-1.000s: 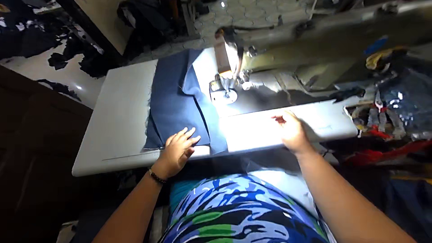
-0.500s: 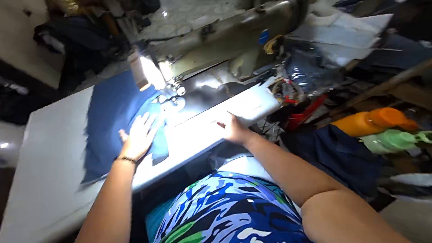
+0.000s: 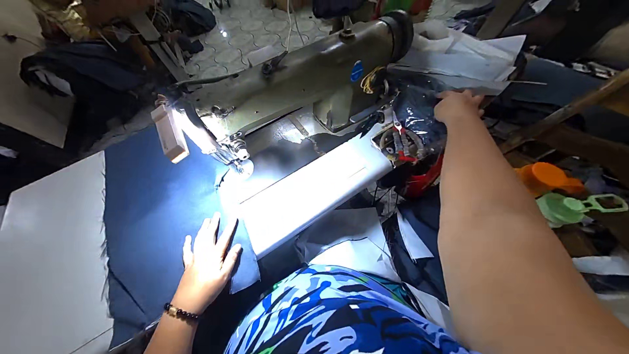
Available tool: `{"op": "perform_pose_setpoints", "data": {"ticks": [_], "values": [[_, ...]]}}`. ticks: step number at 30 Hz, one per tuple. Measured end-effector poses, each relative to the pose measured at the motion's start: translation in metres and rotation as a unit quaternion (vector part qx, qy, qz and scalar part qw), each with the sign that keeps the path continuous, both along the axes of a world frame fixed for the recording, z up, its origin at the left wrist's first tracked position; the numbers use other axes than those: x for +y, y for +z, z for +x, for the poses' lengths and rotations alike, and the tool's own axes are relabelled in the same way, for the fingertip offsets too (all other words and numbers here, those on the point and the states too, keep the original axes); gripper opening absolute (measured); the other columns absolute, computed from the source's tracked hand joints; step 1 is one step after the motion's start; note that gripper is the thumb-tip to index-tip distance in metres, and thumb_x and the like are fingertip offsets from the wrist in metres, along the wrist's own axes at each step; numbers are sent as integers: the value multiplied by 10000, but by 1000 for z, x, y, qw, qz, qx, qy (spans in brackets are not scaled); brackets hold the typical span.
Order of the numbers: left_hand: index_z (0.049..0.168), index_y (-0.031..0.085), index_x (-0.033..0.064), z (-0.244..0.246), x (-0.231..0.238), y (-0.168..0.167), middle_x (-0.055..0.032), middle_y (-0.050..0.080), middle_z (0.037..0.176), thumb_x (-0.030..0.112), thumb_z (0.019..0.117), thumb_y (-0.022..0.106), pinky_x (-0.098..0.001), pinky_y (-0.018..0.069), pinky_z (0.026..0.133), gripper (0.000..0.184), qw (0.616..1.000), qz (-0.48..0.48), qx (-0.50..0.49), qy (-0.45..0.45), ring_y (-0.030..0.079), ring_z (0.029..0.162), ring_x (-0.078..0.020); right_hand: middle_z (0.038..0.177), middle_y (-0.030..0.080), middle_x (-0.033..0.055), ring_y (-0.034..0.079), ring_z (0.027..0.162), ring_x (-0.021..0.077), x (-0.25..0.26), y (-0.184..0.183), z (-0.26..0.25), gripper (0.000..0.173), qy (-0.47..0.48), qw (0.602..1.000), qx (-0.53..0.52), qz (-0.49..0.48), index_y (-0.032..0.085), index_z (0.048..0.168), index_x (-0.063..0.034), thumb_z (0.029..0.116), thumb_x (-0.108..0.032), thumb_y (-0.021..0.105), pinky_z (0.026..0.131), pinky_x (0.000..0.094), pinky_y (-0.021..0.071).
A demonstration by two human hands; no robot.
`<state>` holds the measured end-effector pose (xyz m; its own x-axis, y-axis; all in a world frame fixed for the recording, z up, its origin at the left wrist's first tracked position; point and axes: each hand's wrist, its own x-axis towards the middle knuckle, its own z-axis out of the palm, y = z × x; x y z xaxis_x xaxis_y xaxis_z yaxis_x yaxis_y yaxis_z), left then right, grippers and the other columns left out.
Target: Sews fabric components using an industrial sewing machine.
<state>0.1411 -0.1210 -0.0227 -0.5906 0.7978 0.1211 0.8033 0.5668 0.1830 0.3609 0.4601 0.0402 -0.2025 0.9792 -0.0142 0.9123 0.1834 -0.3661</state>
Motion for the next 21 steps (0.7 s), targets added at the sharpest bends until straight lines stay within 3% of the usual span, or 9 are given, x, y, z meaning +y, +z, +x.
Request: {"op": "perform_pose_setpoints", "data": {"ticks": [2,4,6,8,12,18,21], "values": [[1546,495,251,-2,-2,-6,-186,386,1626,554,1029,277,-775,141,1144,638,1000,14,13,-1,335,1515,-415,1556,332,394,225,1453,636,12,-5,-1,444,16,1000,-7,-7,580,1455,-97,1026,-208,552,1018,856,255],[1535,508,281,0,-3,-10,-166,406,1620,558,1035,254,-759,156,1152,626,999,15,36,5,352,1511,-397,1483,417,416,344,1395,634,20,-9,-3,462,24,1000,-13,-3,633,1368,-14,1046,-337,564,1007,836,309],[1522,526,291,1,-2,-12,-164,428,1607,549,1040,241,-757,174,1147,617,998,13,55,8,365,1504,-400,1353,530,428,481,1294,622,20,-8,-6,429,21,999,-29,-1,665,1233,84,1030,-287,597,975,814,372],[1510,541,296,1,-2,-13,-162,443,1597,526,1042,241,-753,184,1144,602,998,17,63,7,378,1496,-403,1272,583,422,540,1235,607,13,-6,-9,373,-1,999,-35,-4,663,1159,124,1012,-215,608,947,795,403],[1497,557,300,2,-3,-15,-158,464,1583,489,1043,249,-743,208,1142,580,997,25,73,8,399,1483,-402,1244,590,430,558,1205,610,8,-3,-13,343,-35,999,-38,0,653,1132,137,999,-175,601,918,786,423],[1501,552,303,4,-1,-14,-148,451,1594,499,1037,260,-733,194,1158,582,998,28,62,16,388,1492,-392,1215,601,427,579,1158,620,7,-1,-11,269,-7,997,-71,17,642,1146,113,960,-80,618,849,800,439],[1504,547,303,3,-1,-14,-138,450,1597,502,1036,262,-730,198,1159,584,997,29,64,18,390,1492,-387,1300,538,440,512,1232,637,9,-4,-6,307,13,997,-51,49,656,1135,131,951,-114,663,887,809,430]]}}
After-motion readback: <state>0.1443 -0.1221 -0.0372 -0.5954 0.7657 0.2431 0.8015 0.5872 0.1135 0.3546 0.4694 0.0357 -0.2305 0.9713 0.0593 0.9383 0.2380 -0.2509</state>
